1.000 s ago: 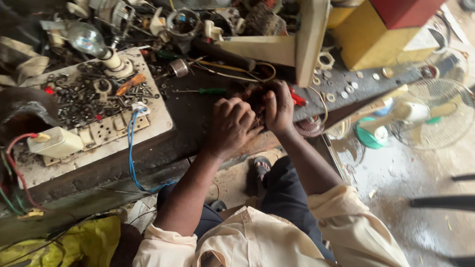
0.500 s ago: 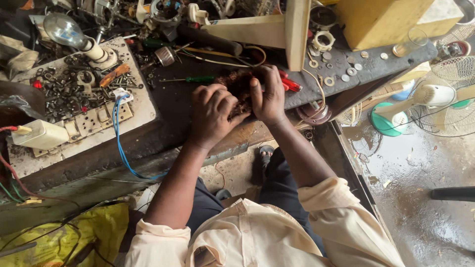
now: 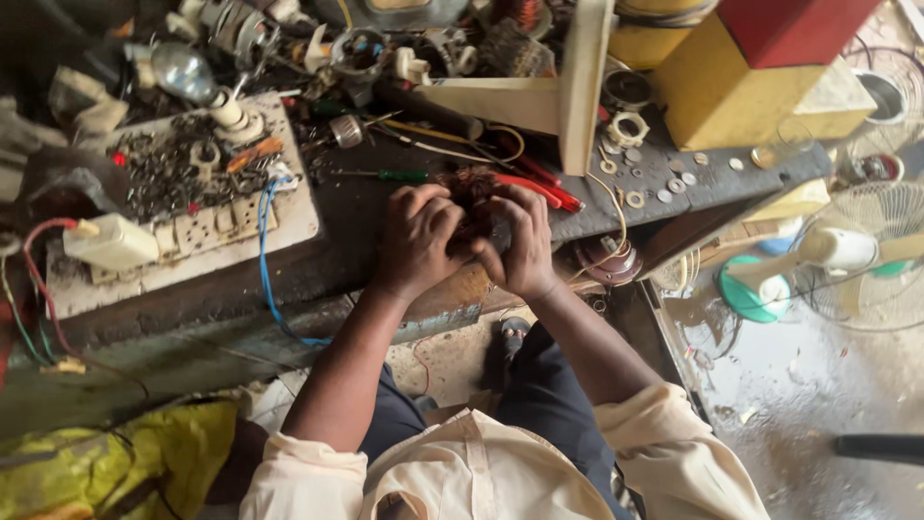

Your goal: The person sits at a cluttered workbench and manipulates a copper wire coil, using pliers to cut and separate strands. They repeatedly adjust the coil and trim wires, occasionally handling a blue cable and a white connector.

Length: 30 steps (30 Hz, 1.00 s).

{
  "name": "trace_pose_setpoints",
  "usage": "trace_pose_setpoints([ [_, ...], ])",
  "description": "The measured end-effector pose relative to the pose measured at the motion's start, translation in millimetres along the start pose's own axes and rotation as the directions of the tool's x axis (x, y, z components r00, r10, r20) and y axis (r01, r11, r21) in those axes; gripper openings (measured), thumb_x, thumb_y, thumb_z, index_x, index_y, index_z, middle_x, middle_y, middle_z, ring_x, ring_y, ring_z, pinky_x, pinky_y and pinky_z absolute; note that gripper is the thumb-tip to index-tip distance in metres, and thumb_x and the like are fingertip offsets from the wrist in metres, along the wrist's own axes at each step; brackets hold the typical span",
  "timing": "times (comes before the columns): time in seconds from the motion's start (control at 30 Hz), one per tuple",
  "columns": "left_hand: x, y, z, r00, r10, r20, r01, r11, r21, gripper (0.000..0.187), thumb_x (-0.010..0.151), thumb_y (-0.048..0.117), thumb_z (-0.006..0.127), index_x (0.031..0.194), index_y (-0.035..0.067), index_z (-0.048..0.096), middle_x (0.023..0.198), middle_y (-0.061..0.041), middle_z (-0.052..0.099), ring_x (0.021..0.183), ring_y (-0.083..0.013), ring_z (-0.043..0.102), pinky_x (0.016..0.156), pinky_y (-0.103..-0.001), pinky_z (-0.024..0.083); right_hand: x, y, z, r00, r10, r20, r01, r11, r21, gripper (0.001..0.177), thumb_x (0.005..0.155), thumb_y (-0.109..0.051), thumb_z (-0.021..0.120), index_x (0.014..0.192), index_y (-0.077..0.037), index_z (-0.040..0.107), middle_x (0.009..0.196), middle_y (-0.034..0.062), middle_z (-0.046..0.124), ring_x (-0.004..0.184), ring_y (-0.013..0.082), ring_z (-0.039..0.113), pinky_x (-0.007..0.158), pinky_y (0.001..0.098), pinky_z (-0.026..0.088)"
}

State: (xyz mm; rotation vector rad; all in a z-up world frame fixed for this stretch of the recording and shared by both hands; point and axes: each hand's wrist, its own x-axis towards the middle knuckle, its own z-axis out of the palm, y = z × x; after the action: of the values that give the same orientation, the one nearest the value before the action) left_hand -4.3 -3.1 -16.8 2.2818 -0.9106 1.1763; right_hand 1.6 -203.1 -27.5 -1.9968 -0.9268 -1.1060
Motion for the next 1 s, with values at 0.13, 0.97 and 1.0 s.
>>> trace_pose_setpoints([
  [0.13, -5, -3, 9, 0.999, -0.032, 0.001, 0.032, 0.999, 0.022, 0.048, 0.085, 0.047, 0.08, 0.105, 0.01, 0.058, 0.111, -0.011, 0.064, 0.121, -0.0284, 0.055, 0.105, -0.052, 0.04, 11, -5, -13, 0.983, -0.059, 0.173, 0.058, 0.998, 0.008, 0.076, 0.089, -0.044, 0.082, 0.138, 0.002, 0.048, 0.139, 0.0257, 0.053, 0.127, 0.0429, 0.054, 0.109, 0.0531, 0.043],
  [0.97, -21, -4, -17, 0.995, -0.095, -0.011, 0.088, 0.953, -0.29, 0.044, 0.095, 0.012, 0.066, 0.136, 0.004, 0.054, 0.129, -0.015, 0.064, 0.131, -0.0352, 0.056, 0.12, -0.052, 0.04, 17, -13, -9, 0.938, -0.036, 0.345, 0.057, 0.997, -0.049, 0.059, 0.084, -0.016, 0.079, 0.135, 0.002, 0.055, 0.13, 0.0193, 0.063, 0.119, 0.0394, 0.059, 0.104, 0.0488, 0.047],
  [1.0, -21, -4, -18, 0.994, -0.105, -0.013, 0.097, 0.955, -0.281, 0.046, 0.094, 0.014, 0.067, 0.136, 0.004, 0.053, 0.131, -0.017, 0.063, 0.131, -0.036, 0.056, 0.119, -0.052, 0.04, 13, -12, -6, 0.947, -0.026, 0.321, 0.047, 0.997, -0.058, 0.059, 0.084, -0.014, 0.078, 0.136, 0.002, 0.055, 0.131, 0.02, 0.062, 0.119, 0.0403, 0.059, 0.104, 0.0487, 0.047],
])
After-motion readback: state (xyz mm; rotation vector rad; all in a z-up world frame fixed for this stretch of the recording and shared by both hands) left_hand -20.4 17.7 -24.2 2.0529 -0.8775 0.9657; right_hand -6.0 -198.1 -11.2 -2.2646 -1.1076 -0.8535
